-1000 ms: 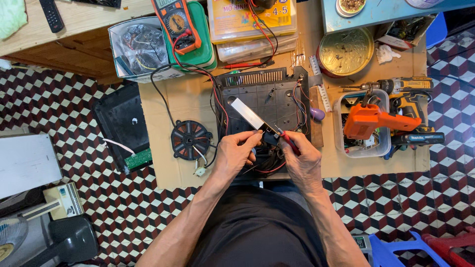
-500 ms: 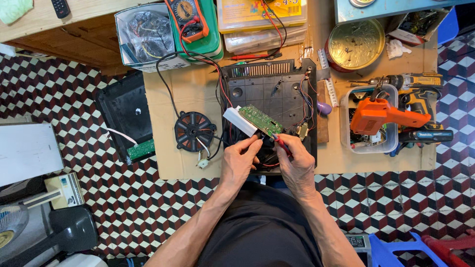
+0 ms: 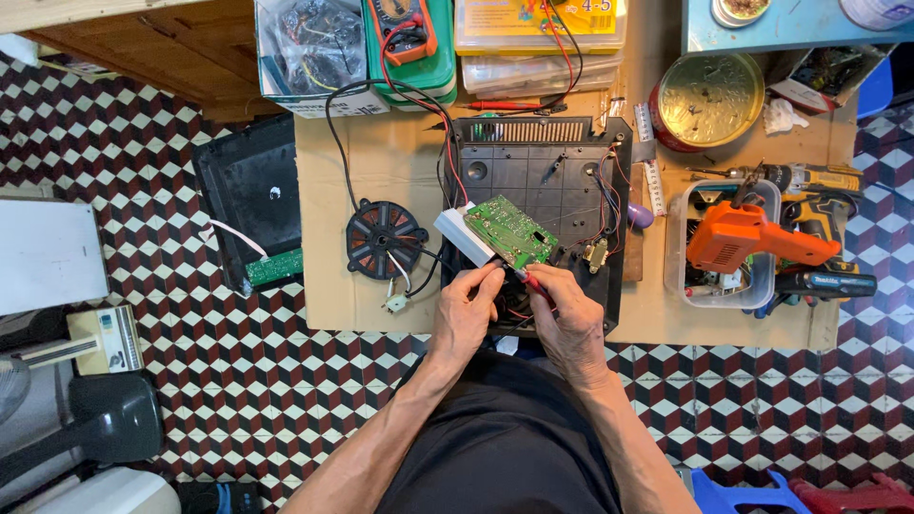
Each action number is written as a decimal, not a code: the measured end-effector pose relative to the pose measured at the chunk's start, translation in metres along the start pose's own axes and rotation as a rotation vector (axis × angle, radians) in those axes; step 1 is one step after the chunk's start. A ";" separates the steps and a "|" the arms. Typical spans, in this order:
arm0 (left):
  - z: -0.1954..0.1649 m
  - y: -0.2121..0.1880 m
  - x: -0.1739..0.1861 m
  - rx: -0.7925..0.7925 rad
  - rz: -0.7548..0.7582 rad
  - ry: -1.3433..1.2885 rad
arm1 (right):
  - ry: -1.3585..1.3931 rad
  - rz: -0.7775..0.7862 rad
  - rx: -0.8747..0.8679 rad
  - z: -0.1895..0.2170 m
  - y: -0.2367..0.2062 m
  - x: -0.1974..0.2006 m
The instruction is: The person inspects a circuit board with a heatsink, then uses a heat gun to apply heat to the board. They then use a multimeter to test the circuit board.
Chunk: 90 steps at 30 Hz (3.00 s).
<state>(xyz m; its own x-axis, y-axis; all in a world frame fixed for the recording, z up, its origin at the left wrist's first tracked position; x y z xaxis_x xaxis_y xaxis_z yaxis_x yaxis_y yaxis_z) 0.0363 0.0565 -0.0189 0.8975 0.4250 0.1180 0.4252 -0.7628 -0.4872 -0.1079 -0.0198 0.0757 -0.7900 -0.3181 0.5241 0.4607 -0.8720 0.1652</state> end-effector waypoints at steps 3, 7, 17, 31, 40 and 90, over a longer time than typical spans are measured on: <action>0.013 0.000 0.009 -0.006 0.000 0.016 | -0.042 0.026 0.035 0.009 -0.001 -0.010; 0.032 -0.001 0.013 0.053 0.017 -0.034 | -0.109 0.064 0.098 0.015 -0.002 -0.024; 0.059 0.001 0.016 0.210 0.018 -0.214 | -0.152 0.142 0.124 0.009 -0.002 -0.046; 0.069 0.005 0.022 0.243 -0.108 -0.318 | -0.181 0.200 0.182 0.007 -0.002 -0.070; 0.102 -0.013 0.037 0.336 -0.101 -0.434 | -0.229 0.230 0.249 0.016 -0.028 -0.097; 0.046 -0.093 -0.027 -0.235 -0.539 0.091 | 0.168 0.220 -0.394 -0.068 -0.080 -0.008</action>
<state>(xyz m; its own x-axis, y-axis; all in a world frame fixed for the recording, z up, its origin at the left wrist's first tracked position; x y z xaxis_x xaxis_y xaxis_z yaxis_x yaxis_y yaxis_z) -0.0327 0.1381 -0.0170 0.5494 0.7467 0.3749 0.8292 -0.5425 -0.1347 -0.1666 0.0274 0.0016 -0.7605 -0.5384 0.3631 0.4619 -0.8415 -0.2803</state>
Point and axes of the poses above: each hand's wrist, its own y-axis towards the middle knuckle, its own x-axis out of the back of the hand, z = x × y, the point moved 10 cm from there along y, towards the middle knuckle, and after that the axes turned 1 degree about z, right-handed, at the moved point
